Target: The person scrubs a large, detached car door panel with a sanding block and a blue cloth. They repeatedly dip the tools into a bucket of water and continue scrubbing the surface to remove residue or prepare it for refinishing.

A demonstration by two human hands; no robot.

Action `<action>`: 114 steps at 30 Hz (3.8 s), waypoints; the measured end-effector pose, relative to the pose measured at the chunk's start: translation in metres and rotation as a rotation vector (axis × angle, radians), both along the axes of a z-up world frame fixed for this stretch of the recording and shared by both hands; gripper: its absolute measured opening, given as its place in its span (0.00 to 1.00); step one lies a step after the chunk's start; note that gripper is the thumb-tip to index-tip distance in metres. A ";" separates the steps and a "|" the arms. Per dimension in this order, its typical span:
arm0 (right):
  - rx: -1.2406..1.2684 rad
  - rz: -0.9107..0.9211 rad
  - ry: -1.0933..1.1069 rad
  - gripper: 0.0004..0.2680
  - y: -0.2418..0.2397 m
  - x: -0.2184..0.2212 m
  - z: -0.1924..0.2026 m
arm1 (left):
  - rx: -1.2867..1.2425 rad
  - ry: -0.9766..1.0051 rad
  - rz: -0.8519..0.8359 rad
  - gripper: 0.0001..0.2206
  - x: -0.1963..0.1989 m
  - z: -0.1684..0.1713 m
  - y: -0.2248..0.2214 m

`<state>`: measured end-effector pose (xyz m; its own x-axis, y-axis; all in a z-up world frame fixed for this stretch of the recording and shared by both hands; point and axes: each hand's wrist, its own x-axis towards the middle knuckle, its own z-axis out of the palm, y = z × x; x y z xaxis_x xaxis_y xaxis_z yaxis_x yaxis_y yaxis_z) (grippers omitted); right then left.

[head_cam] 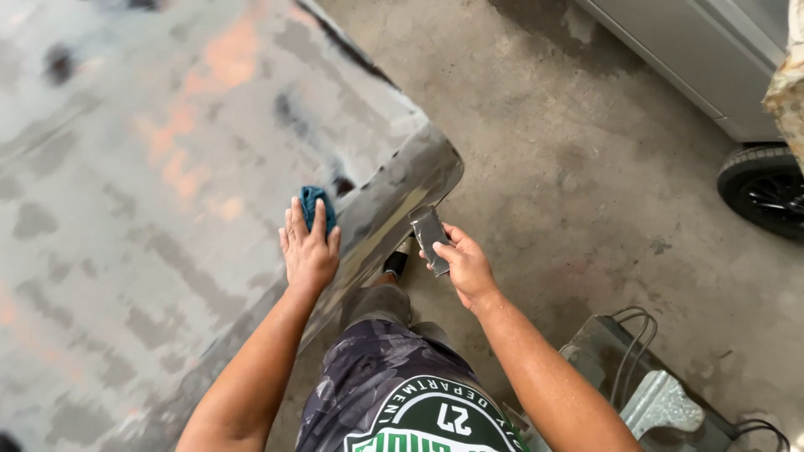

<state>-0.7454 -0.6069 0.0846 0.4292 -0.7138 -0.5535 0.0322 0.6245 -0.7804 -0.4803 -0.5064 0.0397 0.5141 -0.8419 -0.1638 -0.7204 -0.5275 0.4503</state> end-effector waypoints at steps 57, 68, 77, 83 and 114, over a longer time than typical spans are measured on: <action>-0.225 0.267 -0.040 0.19 -0.750 0.162 0.042 | -0.681 1.109 0.612 0.08 0.032 0.041 -0.671; -0.308 0.421 -0.006 0.18 -0.858 0.335 0.062 | -0.746 1.007 0.611 0.07 0.206 0.131 -0.760; -0.224 0.632 0.008 0.17 -0.959 0.498 0.026 | -0.808 0.861 0.698 0.05 0.330 0.099 -0.865; -0.477 0.771 0.054 0.18 -1.031 0.593 0.016 | -0.794 0.620 0.834 0.06 0.405 0.095 -0.923; -0.651 0.760 0.182 0.12 -1.128 1.029 -0.055 | -0.785 1.004 0.942 0.07 0.850 -0.029 -0.994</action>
